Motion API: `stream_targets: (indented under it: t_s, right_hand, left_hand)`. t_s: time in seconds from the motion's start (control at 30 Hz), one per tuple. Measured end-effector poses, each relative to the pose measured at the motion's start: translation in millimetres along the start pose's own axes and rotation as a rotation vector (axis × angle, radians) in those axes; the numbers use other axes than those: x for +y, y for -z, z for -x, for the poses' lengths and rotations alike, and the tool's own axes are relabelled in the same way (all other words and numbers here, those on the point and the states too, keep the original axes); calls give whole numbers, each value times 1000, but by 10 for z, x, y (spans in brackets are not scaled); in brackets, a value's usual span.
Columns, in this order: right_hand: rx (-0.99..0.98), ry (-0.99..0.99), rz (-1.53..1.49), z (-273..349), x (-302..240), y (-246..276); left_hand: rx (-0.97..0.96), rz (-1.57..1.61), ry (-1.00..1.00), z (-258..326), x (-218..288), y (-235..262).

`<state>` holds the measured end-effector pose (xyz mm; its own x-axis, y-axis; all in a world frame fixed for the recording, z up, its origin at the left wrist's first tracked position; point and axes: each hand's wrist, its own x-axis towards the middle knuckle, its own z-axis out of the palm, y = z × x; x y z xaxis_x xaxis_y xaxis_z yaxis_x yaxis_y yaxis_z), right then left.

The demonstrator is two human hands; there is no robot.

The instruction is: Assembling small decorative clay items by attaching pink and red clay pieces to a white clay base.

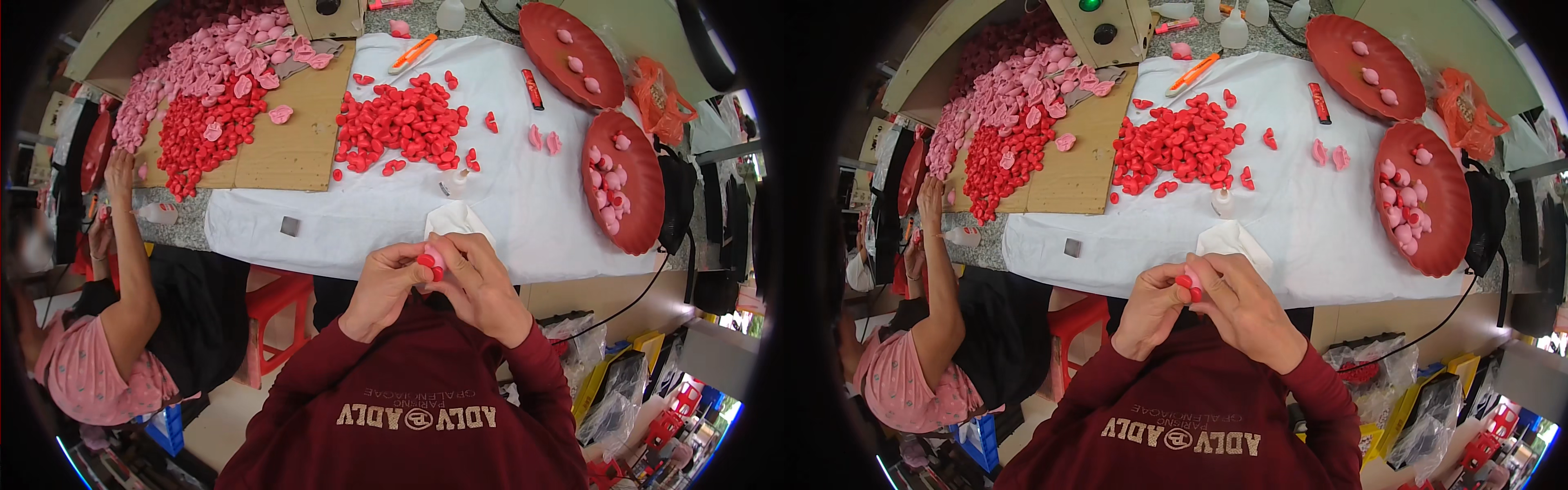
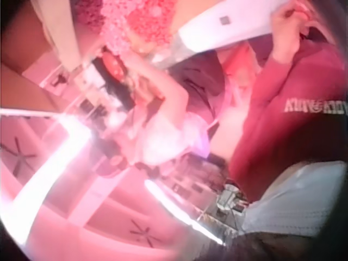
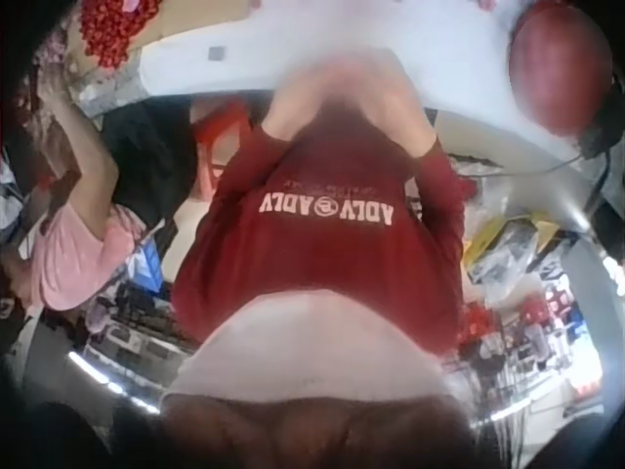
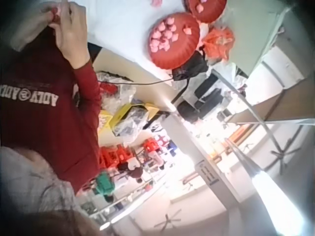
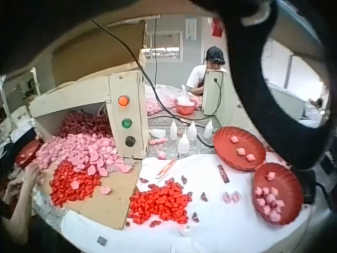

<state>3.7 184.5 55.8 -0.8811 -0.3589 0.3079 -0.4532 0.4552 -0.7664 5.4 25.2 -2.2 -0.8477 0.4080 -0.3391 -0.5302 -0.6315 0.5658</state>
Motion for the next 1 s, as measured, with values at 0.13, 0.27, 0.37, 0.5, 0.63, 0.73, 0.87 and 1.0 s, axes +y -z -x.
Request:
stream_targets:
  t_s: [0.13, 0.27, 0.37, 0.5, 0.63, 0.73, 0.87, 1.0]
  right_hand:
    - [97, 181, 167, 50, 147, -6]
    - [115, 277, 174, 46, 177, 19]
    - [91, 291, 165, 60, 206, 64]
    - [102, 280, 127, 78, 200, 82]
    - [142, 275, 72, 74, 276, 87]
    - [167, 247, 53, 75, 261, 101]
    - [139, 194, 4, 74, 216, 116]
    - [73, 138, -120, 130, 241, 138]
  left_hand:
    - [-28, -40, 74, -16, 49, -81]
    - [-120, -75, 61, -42, 79, -96]
    - [-114, -98, 105, -56, 127, -171]
    - [-37, -176, 13, -58, 116, -273]
    - [-121, -251, -134, -58, 55, -224]
    - [-144, -291, -193, -47, 36, -151]
    - [-121, -373, -320, -66, 22, -112]
    - [-301, -471, -631, -187, 24, -94]
